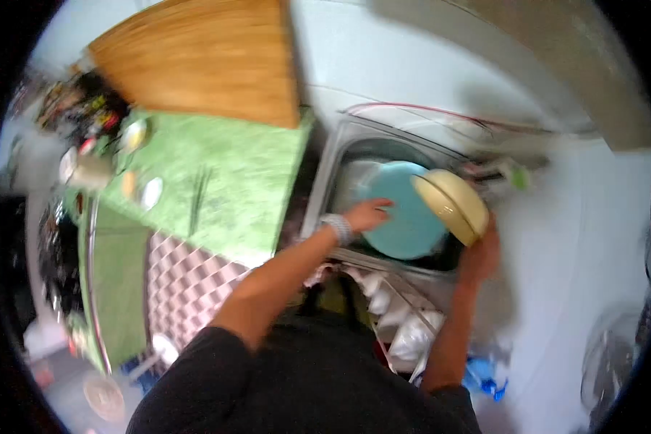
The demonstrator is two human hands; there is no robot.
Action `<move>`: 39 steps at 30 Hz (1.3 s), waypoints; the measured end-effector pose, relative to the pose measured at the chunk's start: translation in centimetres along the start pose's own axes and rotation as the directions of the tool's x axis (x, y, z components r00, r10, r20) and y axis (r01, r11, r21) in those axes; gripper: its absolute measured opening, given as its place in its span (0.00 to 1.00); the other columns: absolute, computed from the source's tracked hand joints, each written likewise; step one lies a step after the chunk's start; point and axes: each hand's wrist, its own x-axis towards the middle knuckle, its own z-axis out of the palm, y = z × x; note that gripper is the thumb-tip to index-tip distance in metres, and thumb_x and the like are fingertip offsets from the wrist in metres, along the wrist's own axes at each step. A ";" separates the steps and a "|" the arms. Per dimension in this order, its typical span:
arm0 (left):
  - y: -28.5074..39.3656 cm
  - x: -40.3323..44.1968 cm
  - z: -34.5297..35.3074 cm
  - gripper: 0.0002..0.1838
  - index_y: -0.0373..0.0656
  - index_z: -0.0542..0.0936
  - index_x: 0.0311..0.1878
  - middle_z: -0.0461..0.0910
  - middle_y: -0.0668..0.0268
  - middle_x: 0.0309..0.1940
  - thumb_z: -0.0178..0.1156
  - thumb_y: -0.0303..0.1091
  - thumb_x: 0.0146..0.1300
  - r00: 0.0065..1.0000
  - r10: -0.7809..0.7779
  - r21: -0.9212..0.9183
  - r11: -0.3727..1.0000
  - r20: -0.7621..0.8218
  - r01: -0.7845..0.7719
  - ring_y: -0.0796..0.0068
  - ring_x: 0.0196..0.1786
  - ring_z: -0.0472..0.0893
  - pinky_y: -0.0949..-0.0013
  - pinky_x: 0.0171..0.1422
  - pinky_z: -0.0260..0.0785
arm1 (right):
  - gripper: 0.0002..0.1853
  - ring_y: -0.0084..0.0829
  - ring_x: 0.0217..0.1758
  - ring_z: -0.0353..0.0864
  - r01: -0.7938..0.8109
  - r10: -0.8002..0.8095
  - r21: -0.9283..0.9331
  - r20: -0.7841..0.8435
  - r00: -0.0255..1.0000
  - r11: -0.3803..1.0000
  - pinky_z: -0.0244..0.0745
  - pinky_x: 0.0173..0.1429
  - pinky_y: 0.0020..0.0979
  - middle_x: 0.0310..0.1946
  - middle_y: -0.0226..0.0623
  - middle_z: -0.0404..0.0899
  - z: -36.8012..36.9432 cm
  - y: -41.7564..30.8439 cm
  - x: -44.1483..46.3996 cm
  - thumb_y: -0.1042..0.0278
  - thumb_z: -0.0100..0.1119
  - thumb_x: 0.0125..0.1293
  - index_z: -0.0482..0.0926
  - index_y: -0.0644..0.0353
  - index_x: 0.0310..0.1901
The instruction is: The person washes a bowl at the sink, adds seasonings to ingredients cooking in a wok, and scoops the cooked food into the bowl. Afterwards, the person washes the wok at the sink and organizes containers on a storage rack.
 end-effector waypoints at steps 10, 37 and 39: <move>-2.4 -4.1 -2.6 0.26 0.44 0.70 0.71 0.74 0.65 0.64 0.55 0.35 0.72 0.986 -0.141 -0.253 0.961 -0.087 0.115 0.75 0.59 0.73 0.70 0.66 0.65 | 0.24 0.41 0.56 0.82 -0.148 0.179 0.158 -0.203 0.963 0.976 0.77 0.58 0.39 0.57 0.36 0.82 -0.9 4.7 -0.8 0.72 0.57 0.66 0.76 0.50 0.64; -6.1 -14.0 -4.1 0.26 0.46 0.70 0.71 0.73 0.67 0.67 0.57 0.38 0.71 0.954 -0.236 -0.473 0.872 -0.182 0.126 0.74 0.65 0.75 0.68 0.67 0.65 | 0.17 0.40 0.38 0.86 -0.846 0.071 0.322 0.943 0.324 -0.426 0.86 0.37 0.31 0.42 0.50 0.82 10.0 -0.7 -4.6 0.73 0.52 0.65 0.75 0.76 0.52; -4.9 -15.0 -3.9 0.25 0.46 0.70 0.71 0.74 0.68 0.66 0.56 0.36 0.72 0.950 -0.249 -0.432 0.890 -0.186 0.148 0.74 0.64 0.76 0.69 0.65 0.67 | 0.18 0.44 0.37 0.86 -0.832 -0.076 0.210 0.955 0.288 -0.513 0.89 0.38 0.32 0.44 0.50 0.82 10.0 -1.0 -5.3 0.74 0.51 0.67 0.73 0.76 0.54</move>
